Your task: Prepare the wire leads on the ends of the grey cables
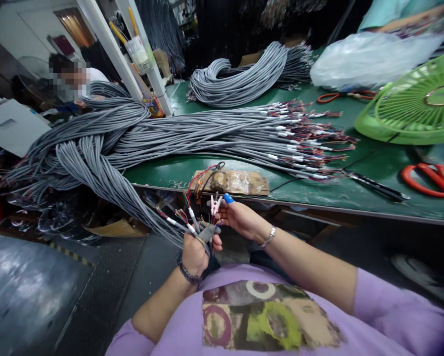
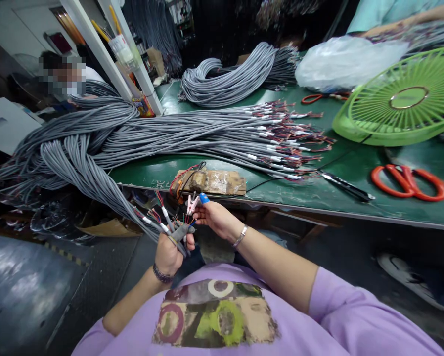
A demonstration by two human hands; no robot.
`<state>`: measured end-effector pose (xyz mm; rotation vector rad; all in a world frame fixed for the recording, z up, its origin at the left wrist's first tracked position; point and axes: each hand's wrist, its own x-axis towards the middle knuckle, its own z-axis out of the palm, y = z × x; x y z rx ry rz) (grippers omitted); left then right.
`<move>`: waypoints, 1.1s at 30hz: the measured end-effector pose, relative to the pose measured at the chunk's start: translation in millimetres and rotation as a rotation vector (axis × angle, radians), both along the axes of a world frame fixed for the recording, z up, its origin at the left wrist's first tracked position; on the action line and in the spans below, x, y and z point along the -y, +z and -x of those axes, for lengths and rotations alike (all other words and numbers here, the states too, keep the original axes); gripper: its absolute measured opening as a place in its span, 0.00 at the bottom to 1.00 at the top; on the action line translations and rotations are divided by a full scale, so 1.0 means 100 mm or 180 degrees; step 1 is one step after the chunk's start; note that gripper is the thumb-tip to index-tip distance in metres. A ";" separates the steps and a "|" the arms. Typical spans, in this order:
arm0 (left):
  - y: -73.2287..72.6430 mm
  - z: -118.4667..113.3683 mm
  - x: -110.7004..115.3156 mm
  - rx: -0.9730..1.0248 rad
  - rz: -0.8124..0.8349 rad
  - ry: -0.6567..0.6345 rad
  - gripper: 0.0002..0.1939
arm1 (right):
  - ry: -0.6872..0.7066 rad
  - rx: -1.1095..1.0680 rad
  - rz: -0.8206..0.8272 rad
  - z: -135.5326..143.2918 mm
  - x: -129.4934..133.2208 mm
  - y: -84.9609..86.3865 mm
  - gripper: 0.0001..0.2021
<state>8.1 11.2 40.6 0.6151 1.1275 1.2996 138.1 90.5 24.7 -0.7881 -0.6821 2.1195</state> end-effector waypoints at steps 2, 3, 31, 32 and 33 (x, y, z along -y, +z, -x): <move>0.01 -0.02 -0.03 0.0004 0.0039 0.0008 0.16 | -0.0027 -0.0032 -0.0144 0.07 -0.03 0.01 0.20; 0.01 -0.03 -0.05 -0.0001 0.0050 0.0010 0.16 | -0.0057 -0.0066 -0.0170 0.10 -0.04 0.02 0.19; -0.03 -0.05 0.01 -0.0155 0.0062 -0.0020 0.17 | -0.0038 -0.0431 0.0160 0.08 0.00 0.09 0.14; -0.02 -0.05 0.01 -0.0142 0.0029 0.0008 0.17 | -0.0082 -0.0400 0.0061 0.08 0.01 0.09 0.12; -0.02 -0.05 0.01 -0.0118 0.0005 0.0038 0.16 | -0.0121 -0.0374 -0.0020 0.09 0.01 0.09 0.11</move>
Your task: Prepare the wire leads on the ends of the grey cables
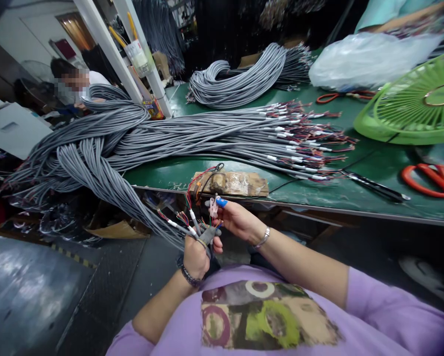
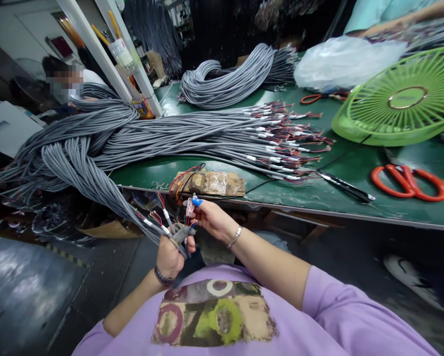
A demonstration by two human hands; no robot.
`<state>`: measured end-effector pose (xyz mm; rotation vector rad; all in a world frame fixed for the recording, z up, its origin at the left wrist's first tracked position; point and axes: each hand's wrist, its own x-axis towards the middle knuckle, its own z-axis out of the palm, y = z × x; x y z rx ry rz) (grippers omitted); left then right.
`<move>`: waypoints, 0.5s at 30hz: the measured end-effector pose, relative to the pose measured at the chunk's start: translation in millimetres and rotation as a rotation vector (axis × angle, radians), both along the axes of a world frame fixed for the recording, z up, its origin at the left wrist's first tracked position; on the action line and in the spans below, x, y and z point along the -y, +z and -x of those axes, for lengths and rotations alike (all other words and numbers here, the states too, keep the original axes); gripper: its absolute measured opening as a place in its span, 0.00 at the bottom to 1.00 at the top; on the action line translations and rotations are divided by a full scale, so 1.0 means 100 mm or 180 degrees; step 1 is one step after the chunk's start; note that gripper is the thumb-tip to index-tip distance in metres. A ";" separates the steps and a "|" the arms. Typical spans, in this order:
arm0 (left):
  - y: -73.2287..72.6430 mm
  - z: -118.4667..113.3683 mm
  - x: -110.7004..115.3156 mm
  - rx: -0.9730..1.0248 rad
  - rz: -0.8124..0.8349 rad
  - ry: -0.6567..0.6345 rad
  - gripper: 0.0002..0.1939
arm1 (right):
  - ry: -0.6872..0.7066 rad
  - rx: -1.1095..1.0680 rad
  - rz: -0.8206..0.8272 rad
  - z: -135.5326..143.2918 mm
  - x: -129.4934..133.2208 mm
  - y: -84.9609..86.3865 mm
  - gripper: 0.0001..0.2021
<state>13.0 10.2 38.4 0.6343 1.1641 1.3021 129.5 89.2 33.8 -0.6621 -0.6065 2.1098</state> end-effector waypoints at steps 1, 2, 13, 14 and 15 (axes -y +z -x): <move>0.00 0.00 -0.01 0.0026 -0.0012 0.0025 0.16 | -0.0024 0.0015 -0.0044 0.00 0.00 0.00 0.11; 0.01 0.00 -0.02 0.0047 -0.0010 0.0047 0.15 | -0.0036 0.0017 -0.0041 0.01 0.01 0.00 0.11; -0.04 -0.03 -0.09 0.0018 0.0092 0.0109 0.15 | -0.0267 0.0040 0.0382 0.11 -0.03 -0.02 0.13; -0.05 -0.03 -0.09 0.0011 0.0103 0.0101 0.15 | -0.0297 0.0048 0.0380 0.11 -0.03 -0.02 0.13; -0.05 -0.04 -0.09 0.0007 0.0114 0.0093 0.15 | -0.0306 0.0045 0.0376 0.12 -0.03 -0.03 0.13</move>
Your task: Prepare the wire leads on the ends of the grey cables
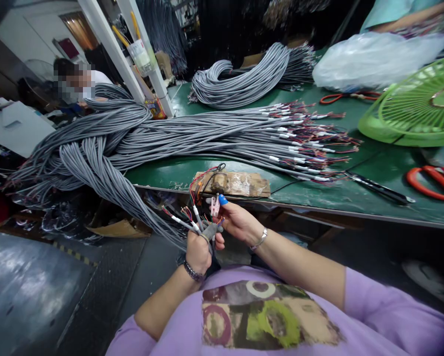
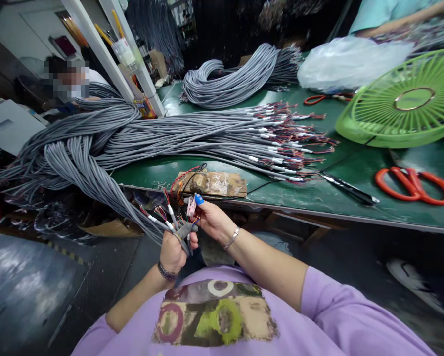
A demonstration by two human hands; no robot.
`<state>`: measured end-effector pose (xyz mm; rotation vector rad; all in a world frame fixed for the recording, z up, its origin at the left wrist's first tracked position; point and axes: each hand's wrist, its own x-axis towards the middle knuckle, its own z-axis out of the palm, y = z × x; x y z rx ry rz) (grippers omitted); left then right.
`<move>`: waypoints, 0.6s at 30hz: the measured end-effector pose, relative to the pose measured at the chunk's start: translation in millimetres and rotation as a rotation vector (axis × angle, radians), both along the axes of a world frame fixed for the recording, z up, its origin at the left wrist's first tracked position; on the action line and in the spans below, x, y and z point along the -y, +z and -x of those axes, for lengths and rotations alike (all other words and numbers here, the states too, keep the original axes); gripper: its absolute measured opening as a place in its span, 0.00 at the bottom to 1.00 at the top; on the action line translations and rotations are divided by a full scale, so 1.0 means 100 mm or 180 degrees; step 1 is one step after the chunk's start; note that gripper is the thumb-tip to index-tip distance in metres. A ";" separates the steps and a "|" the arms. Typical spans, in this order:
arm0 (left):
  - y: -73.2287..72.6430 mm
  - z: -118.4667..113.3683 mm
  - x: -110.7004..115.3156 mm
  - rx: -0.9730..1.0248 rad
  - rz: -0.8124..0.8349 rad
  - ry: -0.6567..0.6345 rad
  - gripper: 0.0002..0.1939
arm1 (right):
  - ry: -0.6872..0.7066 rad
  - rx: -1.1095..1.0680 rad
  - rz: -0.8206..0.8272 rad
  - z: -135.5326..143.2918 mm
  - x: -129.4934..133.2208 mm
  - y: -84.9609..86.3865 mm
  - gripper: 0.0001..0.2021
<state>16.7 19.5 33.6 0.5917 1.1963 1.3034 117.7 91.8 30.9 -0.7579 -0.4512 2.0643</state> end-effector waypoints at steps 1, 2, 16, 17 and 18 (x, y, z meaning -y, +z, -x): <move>0.00 0.00 0.00 -0.0005 0.0006 -0.0003 0.16 | 0.0013 -0.0016 -0.0007 0.00 0.00 0.00 0.14; 0.01 0.00 0.00 -0.0010 0.0007 -0.0004 0.16 | 0.0038 -0.0046 -0.0017 0.00 0.01 -0.01 0.14; 0.05 0.05 0.13 0.0046 -0.0087 0.0132 0.14 | 0.0258 -0.0074 0.0181 -0.07 0.02 0.07 0.16; 0.05 0.04 0.13 0.0052 -0.0097 0.0117 0.14 | 0.0235 -0.0061 0.0180 -0.07 0.02 0.07 0.16; 0.05 0.04 0.12 0.0056 -0.0108 0.0105 0.14 | 0.0209 -0.0057 0.0166 -0.07 0.01 0.06 0.15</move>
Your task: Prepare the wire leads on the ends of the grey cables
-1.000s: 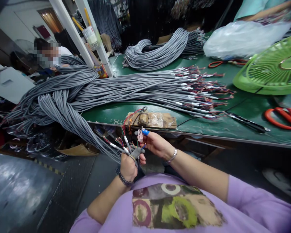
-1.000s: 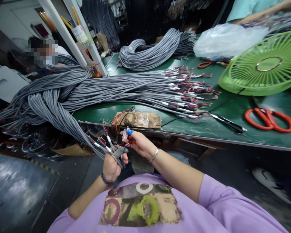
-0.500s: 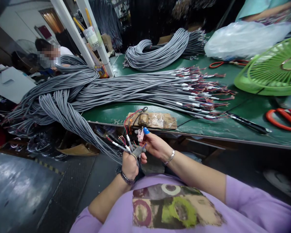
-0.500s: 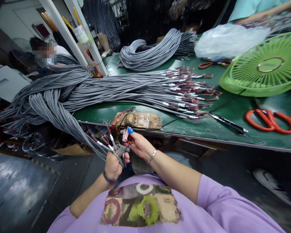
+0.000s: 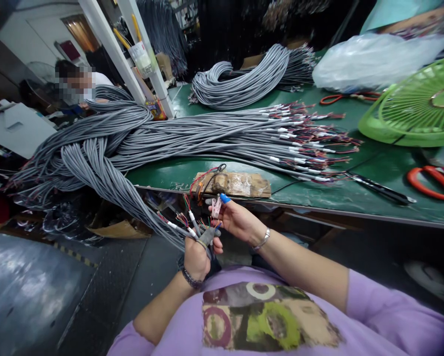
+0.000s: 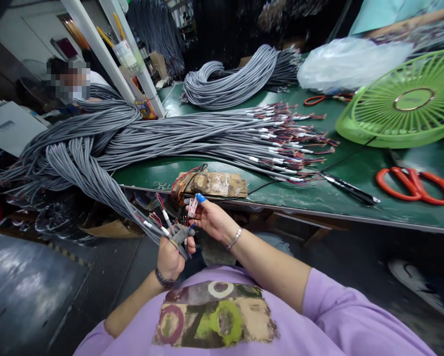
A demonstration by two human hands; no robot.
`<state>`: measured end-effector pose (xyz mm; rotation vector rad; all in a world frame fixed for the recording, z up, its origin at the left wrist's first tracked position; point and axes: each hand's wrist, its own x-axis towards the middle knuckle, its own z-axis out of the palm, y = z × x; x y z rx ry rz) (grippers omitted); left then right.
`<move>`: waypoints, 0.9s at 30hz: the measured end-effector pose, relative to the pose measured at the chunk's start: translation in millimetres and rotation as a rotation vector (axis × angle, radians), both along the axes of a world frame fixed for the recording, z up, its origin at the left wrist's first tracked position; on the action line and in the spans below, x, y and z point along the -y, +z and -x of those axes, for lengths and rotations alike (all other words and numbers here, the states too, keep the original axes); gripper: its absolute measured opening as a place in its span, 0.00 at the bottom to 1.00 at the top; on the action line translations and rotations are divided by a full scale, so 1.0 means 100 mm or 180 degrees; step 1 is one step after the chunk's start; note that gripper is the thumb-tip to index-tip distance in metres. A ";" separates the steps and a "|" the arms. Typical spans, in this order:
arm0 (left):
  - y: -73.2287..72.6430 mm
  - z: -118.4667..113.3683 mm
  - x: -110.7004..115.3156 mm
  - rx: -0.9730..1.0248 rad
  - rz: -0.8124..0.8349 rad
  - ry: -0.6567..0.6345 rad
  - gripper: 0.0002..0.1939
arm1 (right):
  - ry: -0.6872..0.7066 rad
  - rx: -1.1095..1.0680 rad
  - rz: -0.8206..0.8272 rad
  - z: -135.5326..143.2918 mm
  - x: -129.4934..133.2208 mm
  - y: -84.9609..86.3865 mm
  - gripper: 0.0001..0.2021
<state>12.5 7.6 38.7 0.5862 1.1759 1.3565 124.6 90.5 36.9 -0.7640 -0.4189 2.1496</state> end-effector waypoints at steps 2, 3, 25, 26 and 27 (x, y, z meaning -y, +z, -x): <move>0.00 -0.01 -0.02 0.0006 -0.0006 -0.0001 0.14 | -0.0060 -0.0012 -0.0053 0.01 0.00 -0.02 0.14; 0.00 -0.02 -0.03 0.0011 0.0002 0.0001 0.14 | -0.0109 -0.0024 -0.0087 0.02 -0.01 -0.03 0.13; -0.01 0.00 0.02 -0.0030 -0.0093 0.0041 0.14 | -0.0141 0.0026 -0.0281 0.00 0.01 -0.07 0.10; 0.00 0.00 0.01 -0.0028 -0.0084 0.0060 0.14 | -0.0134 0.0026 -0.0279 -0.01 0.01 -0.08 0.11; 0.00 0.00 0.00 -0.0025 -0.0074 0.0073 0.14 | -0.0125 0.0023 -0.0259 -0.01 0.01 -0.08 0.11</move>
